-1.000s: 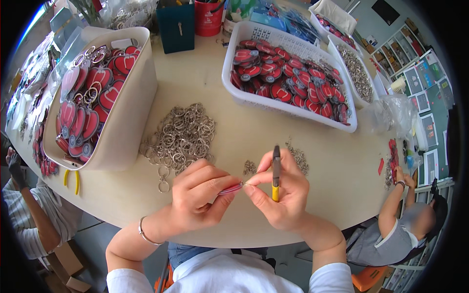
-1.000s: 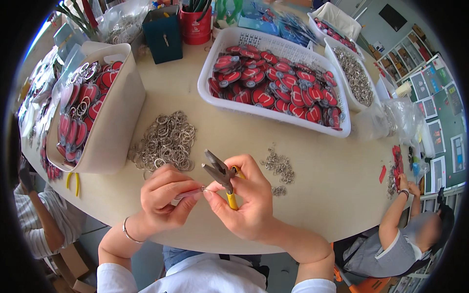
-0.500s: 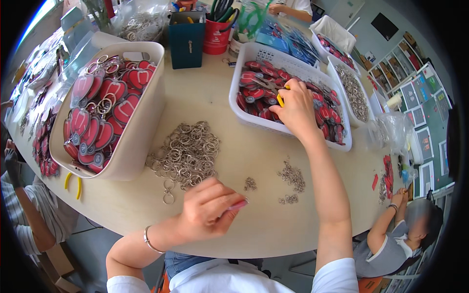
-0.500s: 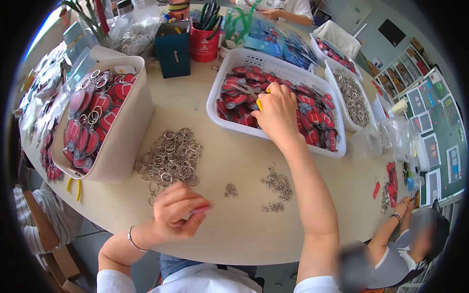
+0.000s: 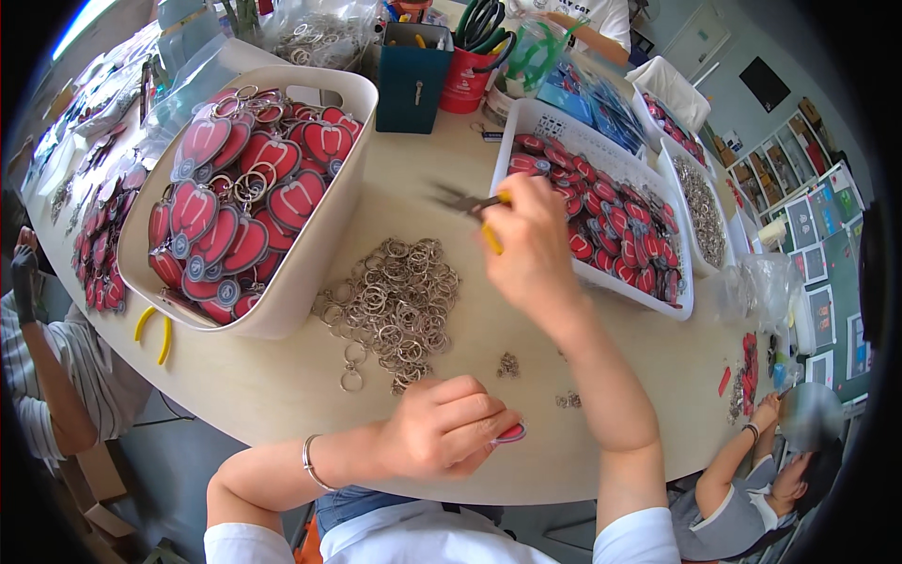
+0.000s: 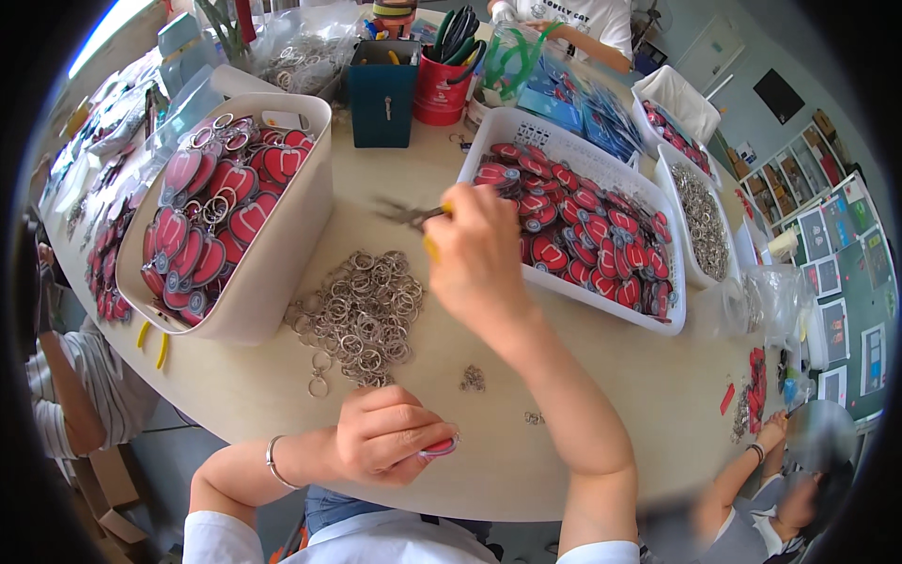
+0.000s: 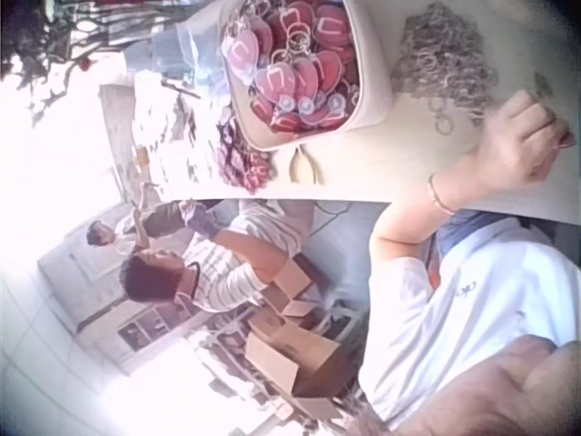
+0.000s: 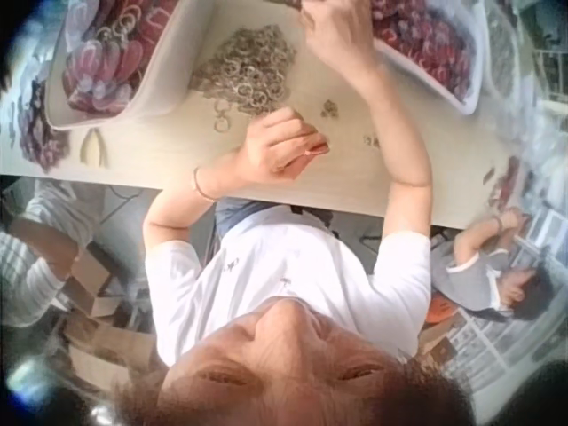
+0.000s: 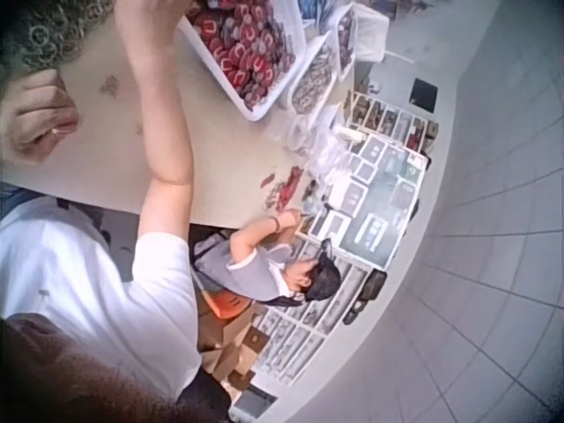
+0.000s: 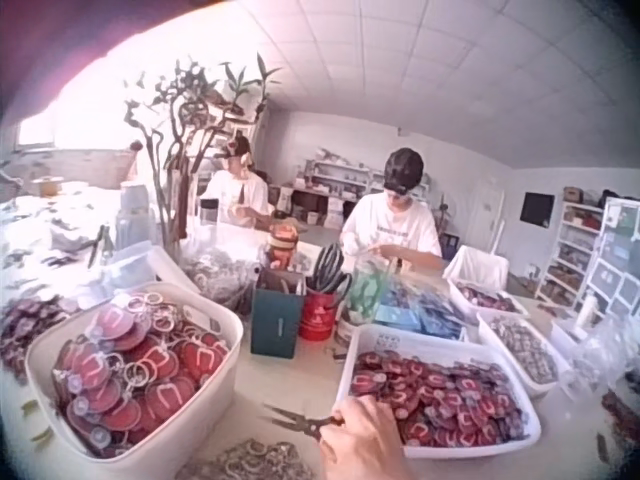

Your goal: The person assembles heart-shaped keychains by attaching metal split rings to the top of pink and red charms using yellow-handled pliers. The person picks up a charm, threads a split ring through the top hole, and uses the pliers to close the ring securely. Completed keychains are placed into a white bin on the table.

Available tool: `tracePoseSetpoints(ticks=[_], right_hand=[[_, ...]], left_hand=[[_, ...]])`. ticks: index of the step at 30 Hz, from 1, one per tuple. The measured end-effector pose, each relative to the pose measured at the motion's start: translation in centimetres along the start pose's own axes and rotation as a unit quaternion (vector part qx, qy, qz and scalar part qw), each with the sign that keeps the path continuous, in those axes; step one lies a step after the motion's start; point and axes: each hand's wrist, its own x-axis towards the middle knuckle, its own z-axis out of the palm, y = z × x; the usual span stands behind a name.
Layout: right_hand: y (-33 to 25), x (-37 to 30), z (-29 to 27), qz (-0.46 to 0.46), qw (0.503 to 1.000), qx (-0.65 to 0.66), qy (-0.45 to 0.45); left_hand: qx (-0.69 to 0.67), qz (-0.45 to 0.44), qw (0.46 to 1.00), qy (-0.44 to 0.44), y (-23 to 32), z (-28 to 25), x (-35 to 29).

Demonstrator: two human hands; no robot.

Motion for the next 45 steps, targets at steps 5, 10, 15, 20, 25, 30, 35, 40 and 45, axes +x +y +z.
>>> tracePoseSetpoints(ticks=[5, 10, 15, 20, 25, 30, 35, 40, 45], right_hand=[[-0.2, 0.8, 2.9, -0.112, 0.989, -0.034, -0.089], [0.4, 0.8, 2.5, -0.065, 0.990, -0.004, -0.125], [-0.4, 0.4, -1.9, 0.040, 0.989, 0.071, -0.123], [-2.1, -2.0, -6.9, 0.135, 0.971, 0.177, -0.091], [-3.8, -3.7, -10.2, 0.155, 0.963, 0.215, -0.044], [-5.4, -4.1, -12.5, 0.169, 0.959, 0.226, -0.032], [-5.8, -4.4, -12.6, 0.174, 0.958, 0.223, -0.040], [-6.0, -4.5, -12.3, 0.178, 0.958, 0.223, -0.033], [-6.2, -4.5, -12.4, 0.188, 0.955, 0.227, -0.034]], left_hand=[[0.009, 0.016, 1.000, 0.008, 0.1, 0.4, -0.2], [-0.009, -0.040, 0.999, -0.002, 0.2, 0.1, 0.4], [-0.065, -0.158, 0.985, 0.032, 0.4, -0.5, 0.9], [-0.135, -0.275, 0.948, 0.082, 0.1, -0.4, 1.0], [-0.142, -0.264, 0.949, 0.098, 0.1, -0.2, 0.7], [-0.146, -0.254, 0.952, 0.092, 0.2, -0.2, 0.7], [-0.143, -0.260, 0.951, 0.086, 0.4, -0.5, 0.8], [-0.139, -0.256, 0.953, 0.078, 0.3, -0.6, 0.7], [-0.143, -0.251, 0.954, 0.078, 0.5, -0.7, 1.0]])
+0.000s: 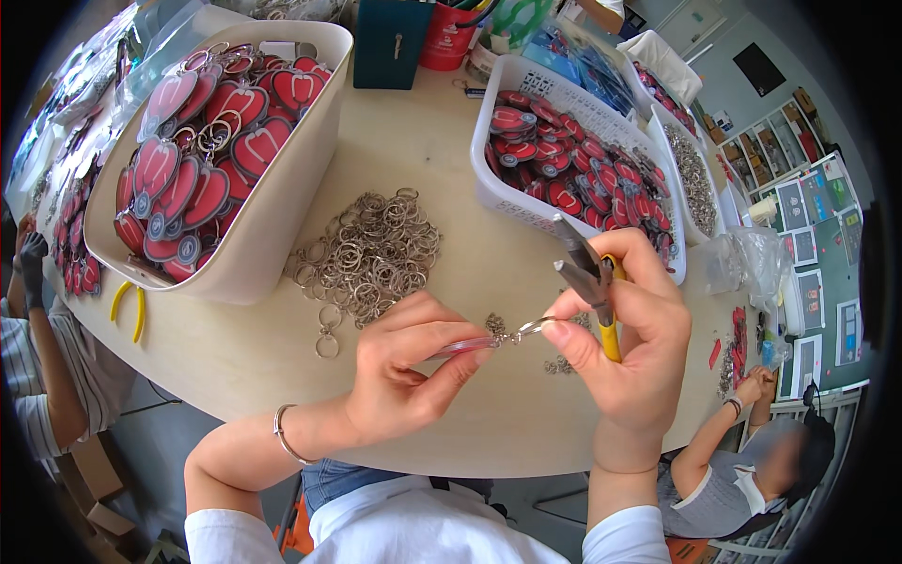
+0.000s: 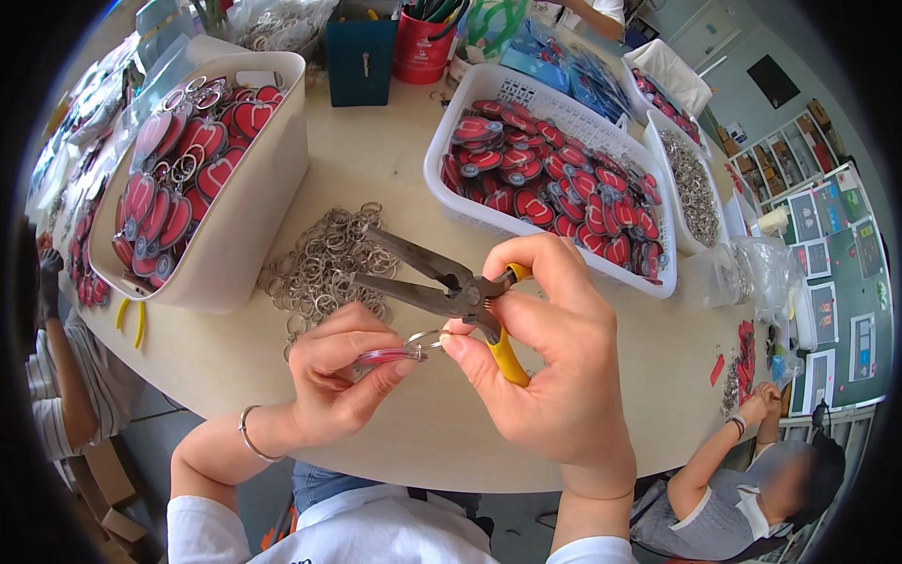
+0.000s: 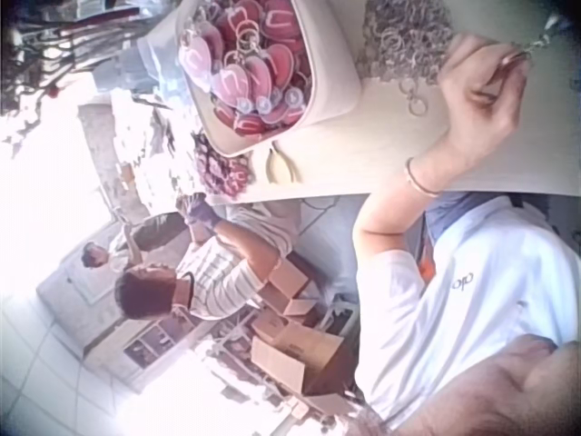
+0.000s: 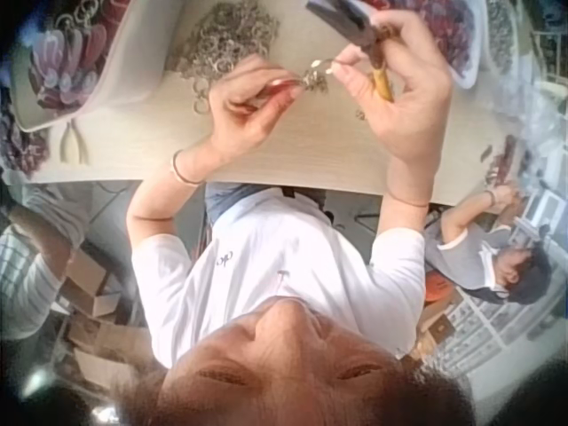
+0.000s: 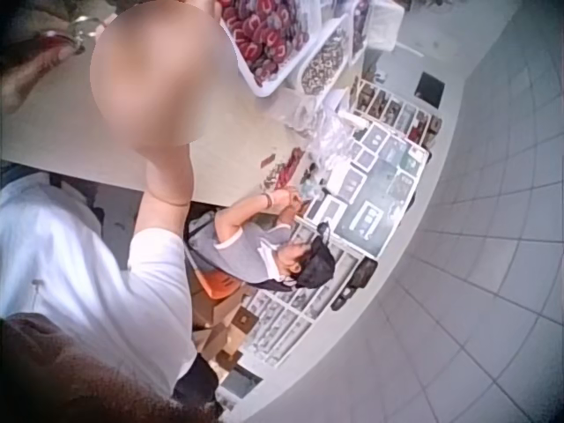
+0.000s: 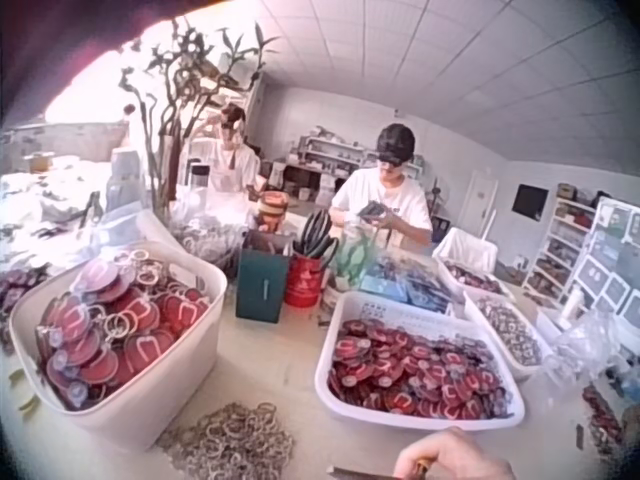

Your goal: The person assembles heart-shaped keychains by attaching metal split rings to the top of pink and red charms using yellow-handled pliers. The person picks up a charm, threads a split ring through the top hole, and uses the pliers to close the ring securely. Completed keychains are placed into a white bin on the table.

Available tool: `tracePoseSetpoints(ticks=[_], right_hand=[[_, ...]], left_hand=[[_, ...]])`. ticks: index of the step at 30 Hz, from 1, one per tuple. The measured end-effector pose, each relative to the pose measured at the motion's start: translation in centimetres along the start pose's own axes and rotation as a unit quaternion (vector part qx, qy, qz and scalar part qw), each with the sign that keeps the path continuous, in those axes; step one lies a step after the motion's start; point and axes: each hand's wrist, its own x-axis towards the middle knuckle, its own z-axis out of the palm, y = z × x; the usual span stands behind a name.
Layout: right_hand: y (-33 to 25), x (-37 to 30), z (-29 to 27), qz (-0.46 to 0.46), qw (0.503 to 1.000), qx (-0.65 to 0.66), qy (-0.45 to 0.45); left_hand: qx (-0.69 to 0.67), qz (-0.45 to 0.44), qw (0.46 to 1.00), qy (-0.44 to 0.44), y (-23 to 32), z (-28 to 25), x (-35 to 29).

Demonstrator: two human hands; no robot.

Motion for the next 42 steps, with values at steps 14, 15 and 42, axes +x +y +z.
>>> tracePoseSetpoints(ticks=[14, 15, 42], right_hand=[[-0.1, -1.1, -0.5, -0.006, 1.000, -0.025, 0.001], [0.2, -1.5, -0.6, -0.011, 1.000, -0.020, 0.001], [1.1, -7.6, 1.1, -0.021, 0.995, -0.040, -0.090]], left_hand=[[0.016, 0.061, 0.998, 0.008, 0.0, -0.3, 0.1], [0.024, 0.072, 0.997, 0.008, 0.1, -0.5, 0.0], [0.297, 0.364, 0.882, -0.029, 1.4, -2.4, 0.2]])
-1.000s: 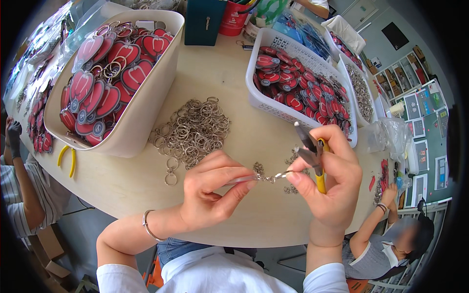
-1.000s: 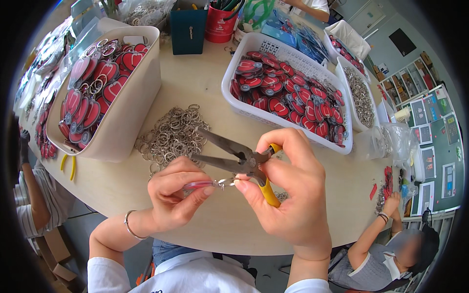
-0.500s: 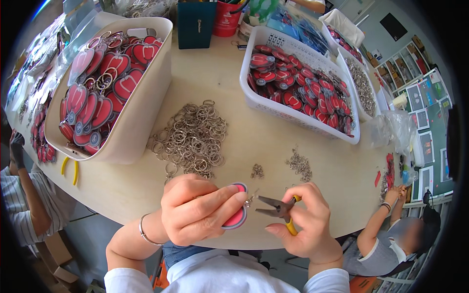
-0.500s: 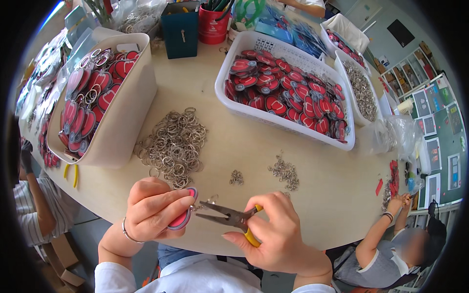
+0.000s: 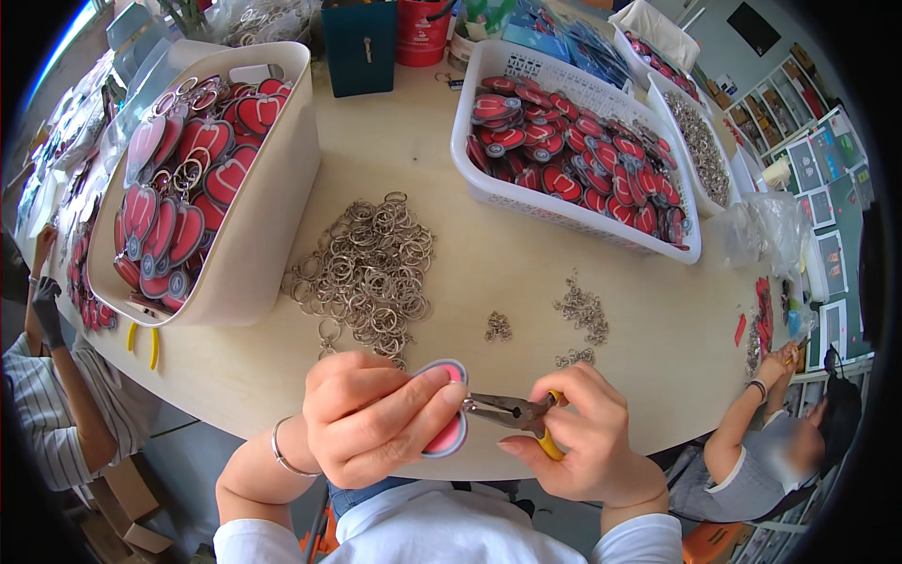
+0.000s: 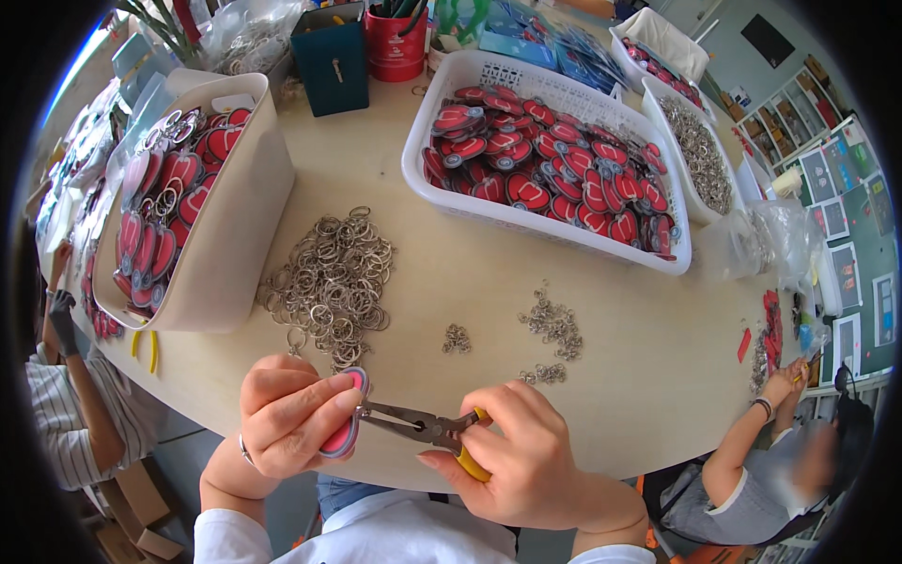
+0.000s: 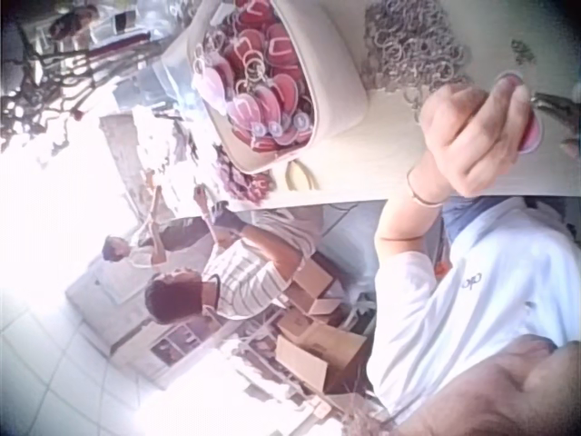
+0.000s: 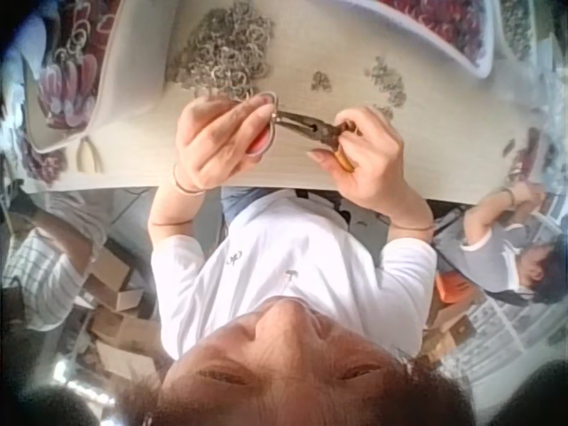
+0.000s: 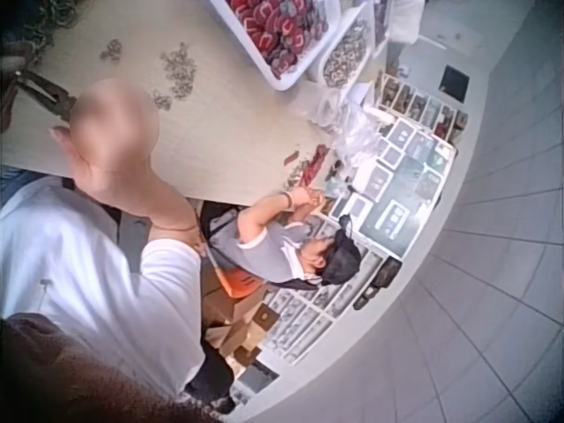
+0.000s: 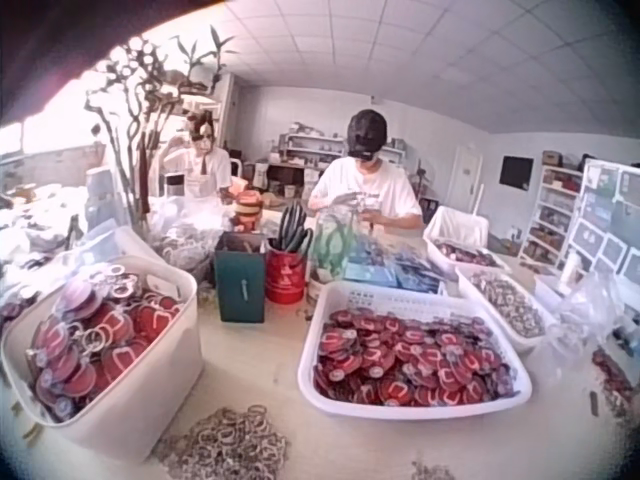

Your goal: The person assembles heart-shaped keychains by attaching metal split rings to the top of pink and red charms using yellow-handled pliers. The person picks up a charm, threads a split ring through the top hole, and uses the pliers to close the ring securely. Completed keychains are placed into a white bin on the table.

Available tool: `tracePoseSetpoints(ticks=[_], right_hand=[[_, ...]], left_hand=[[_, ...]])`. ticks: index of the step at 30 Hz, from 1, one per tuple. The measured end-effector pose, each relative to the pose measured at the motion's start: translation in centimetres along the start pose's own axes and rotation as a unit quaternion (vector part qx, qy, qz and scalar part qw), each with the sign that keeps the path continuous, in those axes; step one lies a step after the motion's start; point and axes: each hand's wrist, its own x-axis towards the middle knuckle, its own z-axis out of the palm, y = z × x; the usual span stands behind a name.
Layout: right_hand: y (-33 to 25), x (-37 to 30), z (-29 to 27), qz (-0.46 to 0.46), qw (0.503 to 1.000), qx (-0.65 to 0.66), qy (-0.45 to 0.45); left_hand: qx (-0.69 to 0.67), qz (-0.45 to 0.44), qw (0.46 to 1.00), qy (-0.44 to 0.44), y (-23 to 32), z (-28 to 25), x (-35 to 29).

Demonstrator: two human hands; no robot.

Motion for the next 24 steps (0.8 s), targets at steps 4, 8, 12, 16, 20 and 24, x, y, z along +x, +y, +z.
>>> tracePoseSetpoints(ticks=[4, 8, 12, 16, 20, 24], right_hand=[[-0.1, 0.3, -0.2, 0.000, 1.000, 0.017, -0.011], [0.1, 0.2, -0.4, -0.007, 0.999, 0.033, -0.008], [0.0, 0.0, -0.2, -0.013, 0.999, 0.028, -0.007], [0.0, -0.3, 0.4, -0.031, 0.999, 0.005, 0.018], [-0.1, -0.5, 0.8, -0.044, 0.998, -0.016, 0.044], [-0.4, -0.7, 0.8, -0.050, 0.996, -0.047, 0.056]], left_hand=[[-0.008, 0.002, 1.000, 0.002, 0.0, -0.1, -0.2], [-0.018, 0.004, 1.000, -0.005, 0.0, 0.0, -0.1], [-0.017, 0.010, 1.000, -0.009, 0.0, -0.2, -0.2], [-0.012, 0.017, 1.000, -0.016, 0.2, -0.5, -0.1], [-0.012, 0.030, 0.999, -0.019, 0.1, -0.7, -0.1], [-0.009, 0.032, 0.999, -0.034, 0.3, -1.0, -0.1]])
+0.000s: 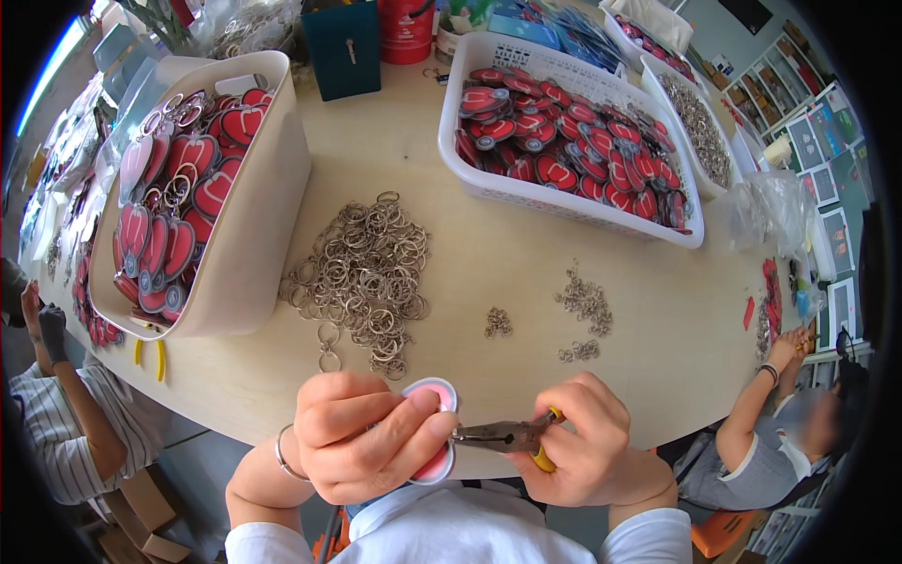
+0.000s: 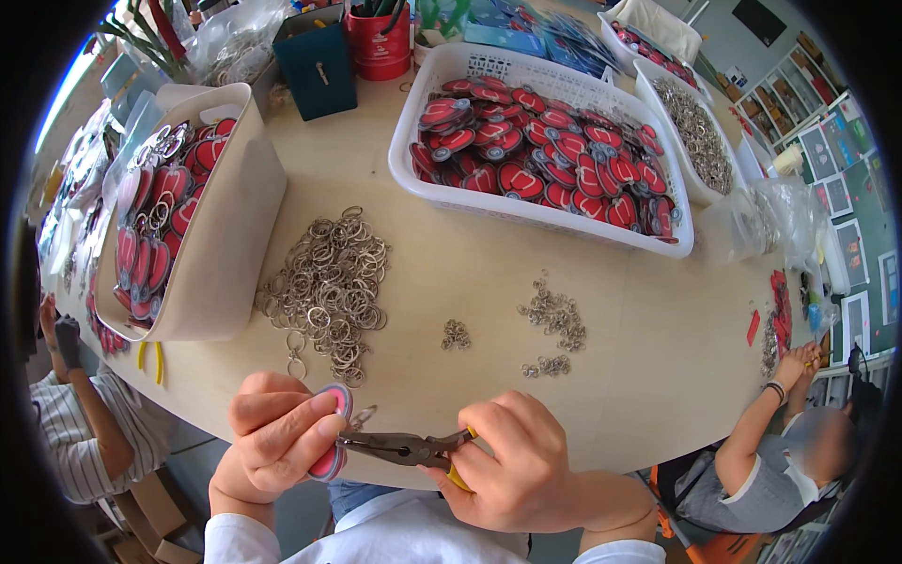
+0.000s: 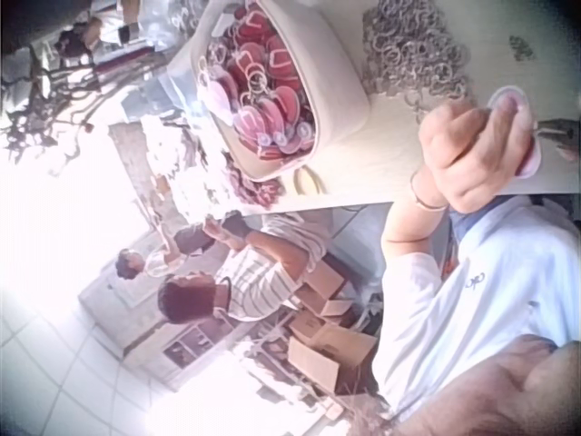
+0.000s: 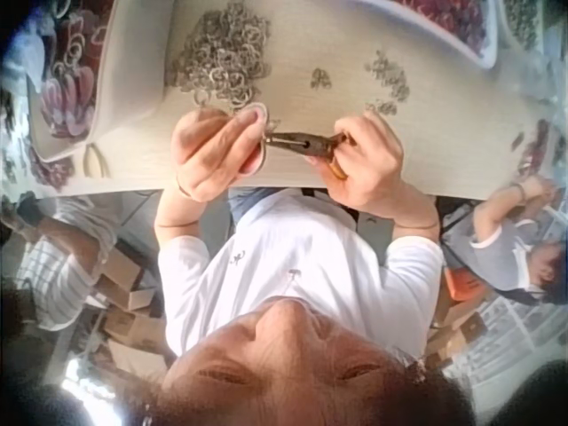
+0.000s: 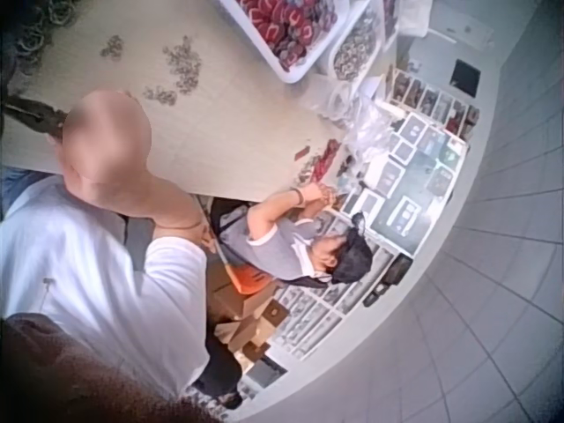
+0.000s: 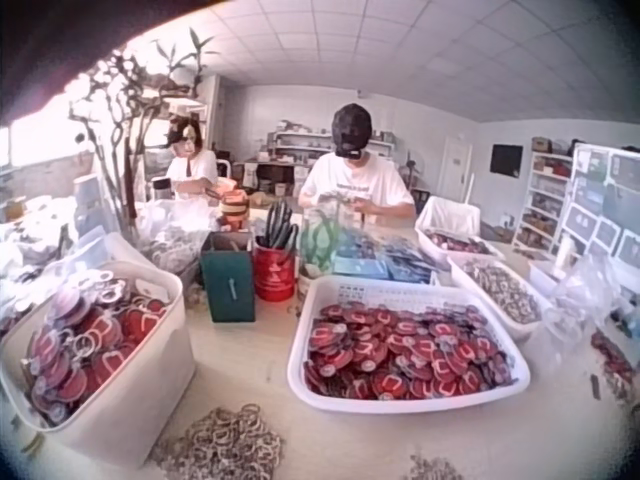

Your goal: The person assembles heart-shaped keychains by attaching metal split rings to the top of pink and red charms using yellow-handled pliers. The person picks up a charm, threads a split ring through the top hole, and uses the pliers to close the ring securely. Completed keychains are placed into a white bin on the table.

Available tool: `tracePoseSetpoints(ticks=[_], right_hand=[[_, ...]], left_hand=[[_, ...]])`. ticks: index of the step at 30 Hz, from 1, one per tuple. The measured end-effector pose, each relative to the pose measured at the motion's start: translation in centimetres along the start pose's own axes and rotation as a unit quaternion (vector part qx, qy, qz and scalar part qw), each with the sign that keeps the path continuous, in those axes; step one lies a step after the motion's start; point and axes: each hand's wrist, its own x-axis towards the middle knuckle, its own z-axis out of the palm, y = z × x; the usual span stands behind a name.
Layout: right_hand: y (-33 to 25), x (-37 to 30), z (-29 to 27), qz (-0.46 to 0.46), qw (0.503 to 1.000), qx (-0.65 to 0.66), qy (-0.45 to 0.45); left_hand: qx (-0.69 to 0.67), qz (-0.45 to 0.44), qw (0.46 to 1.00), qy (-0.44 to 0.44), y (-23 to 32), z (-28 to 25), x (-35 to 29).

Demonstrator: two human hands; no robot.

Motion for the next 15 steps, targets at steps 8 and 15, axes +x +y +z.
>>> tracePoseSetpoints(ticks=[8, 15], right_hand=[[0.2, -0.1, 0.0, -0.034, 0.999, -0.027, 0.002], [1.1, -0.3, 0.2, -0.057, 0.998, -0.028, -0.011]], left_hand=[[0.001, 0.003, 1.000, -0.009, 0.1, -0.2, 0.0], [-0.007, 0.004, 1.000, -0.010, 0.2, -0.3, 0.0]])
